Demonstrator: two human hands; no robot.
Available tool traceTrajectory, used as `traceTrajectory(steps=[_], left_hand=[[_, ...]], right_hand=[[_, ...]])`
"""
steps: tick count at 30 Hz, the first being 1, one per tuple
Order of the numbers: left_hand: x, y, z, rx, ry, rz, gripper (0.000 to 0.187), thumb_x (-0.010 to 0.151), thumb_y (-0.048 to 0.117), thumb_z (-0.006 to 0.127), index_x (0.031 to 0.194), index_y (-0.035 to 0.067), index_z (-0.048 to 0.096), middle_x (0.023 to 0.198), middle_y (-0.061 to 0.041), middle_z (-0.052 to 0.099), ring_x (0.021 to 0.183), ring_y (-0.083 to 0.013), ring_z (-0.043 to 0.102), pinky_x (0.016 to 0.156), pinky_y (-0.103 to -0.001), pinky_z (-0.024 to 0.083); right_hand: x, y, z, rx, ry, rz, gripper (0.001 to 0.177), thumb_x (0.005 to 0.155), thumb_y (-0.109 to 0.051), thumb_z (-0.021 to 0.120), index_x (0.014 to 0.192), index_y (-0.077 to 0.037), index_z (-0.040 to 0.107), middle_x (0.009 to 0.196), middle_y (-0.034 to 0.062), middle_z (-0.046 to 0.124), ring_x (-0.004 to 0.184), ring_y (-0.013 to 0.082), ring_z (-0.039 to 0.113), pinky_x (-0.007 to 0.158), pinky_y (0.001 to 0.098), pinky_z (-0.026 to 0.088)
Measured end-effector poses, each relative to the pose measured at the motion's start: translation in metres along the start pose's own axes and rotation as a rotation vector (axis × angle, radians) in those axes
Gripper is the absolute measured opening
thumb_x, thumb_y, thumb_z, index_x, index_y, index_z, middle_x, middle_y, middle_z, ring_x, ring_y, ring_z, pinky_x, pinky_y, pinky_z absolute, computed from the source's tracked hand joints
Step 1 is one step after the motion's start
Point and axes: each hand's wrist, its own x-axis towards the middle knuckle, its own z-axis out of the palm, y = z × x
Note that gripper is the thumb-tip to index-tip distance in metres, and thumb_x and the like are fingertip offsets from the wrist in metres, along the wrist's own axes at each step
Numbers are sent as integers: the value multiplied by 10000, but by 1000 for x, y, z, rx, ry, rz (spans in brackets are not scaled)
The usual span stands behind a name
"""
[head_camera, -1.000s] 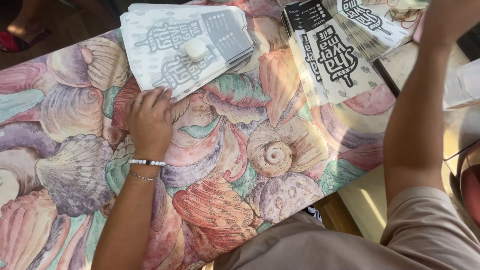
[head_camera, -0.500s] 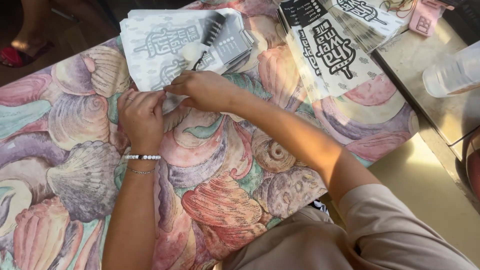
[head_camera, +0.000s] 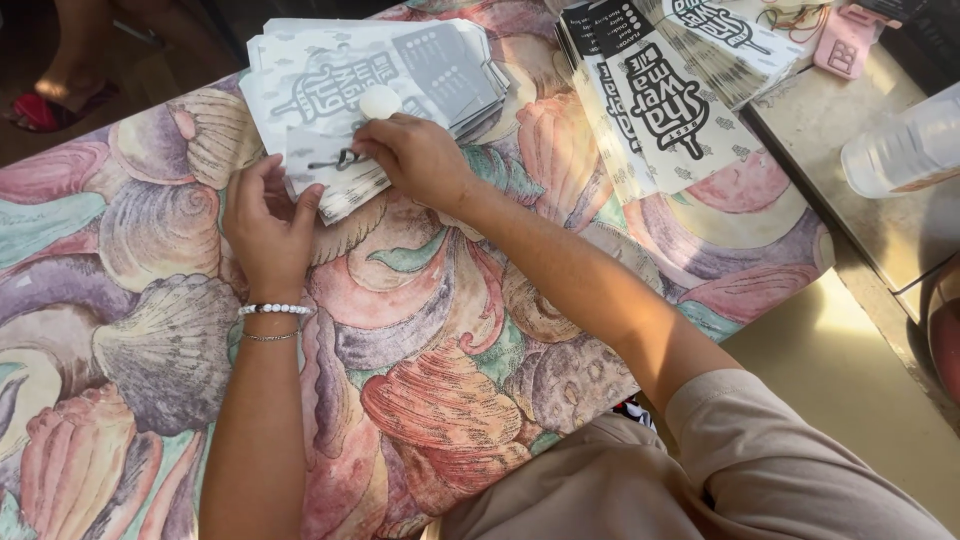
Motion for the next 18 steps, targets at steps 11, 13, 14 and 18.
traceTrajectory(steps=[11, 13, 14, 18], left_hand=[[1, -5, -7, 249, -152, 183, 293, 989, 345, 762, 1056, 63, 718, 1047, -108, 594, 1082, -332, 618, 788, -443, 521], [1, -9, -9, 316, -268, 232, 258, 982, 214, 768, 1215, 104, 782, 1098, -104, 689, 1013, -304, 608, 762, -431, 513], [3, -7, -12, 348, -250, 287, 202, 972, 203, 779, 1149, 111, 803, 1092, -71, 720, 982, -286, 632, 736, -419, 520], [5, -12, -15, 385, -251, 344, 155, 928, 156, 794, 1071, 98, 813, 1095, -42, 754, 952, -263, 663, 692, -411, 535]], right_hand=[[-10, 4, 9, -34, 93, -69, 292, 893, 126, 471, 981, -80, 658, 1049, 66, 647, 718, 235, 644, 536, 328, 492], [-12, 4, 10, -41, 72, -58, 329, 944, 102, 499, 1093, -66, 740, 1123, 75, 645, 830, 256, 724, 598, 344, 585], [-12, 3, 10, -39, 49, -58, 316, 955, 94, 524, 1150, -40, 734, 1129, 80, 645, 885, 257, 726, 656, 348, 606], [-8, -4, 4, -65, -15, -124, 223, 1000, -58, 675, 1205, 5, 734, 1115, 110, 642, 890, 272, 721, 677, 370, 600]])
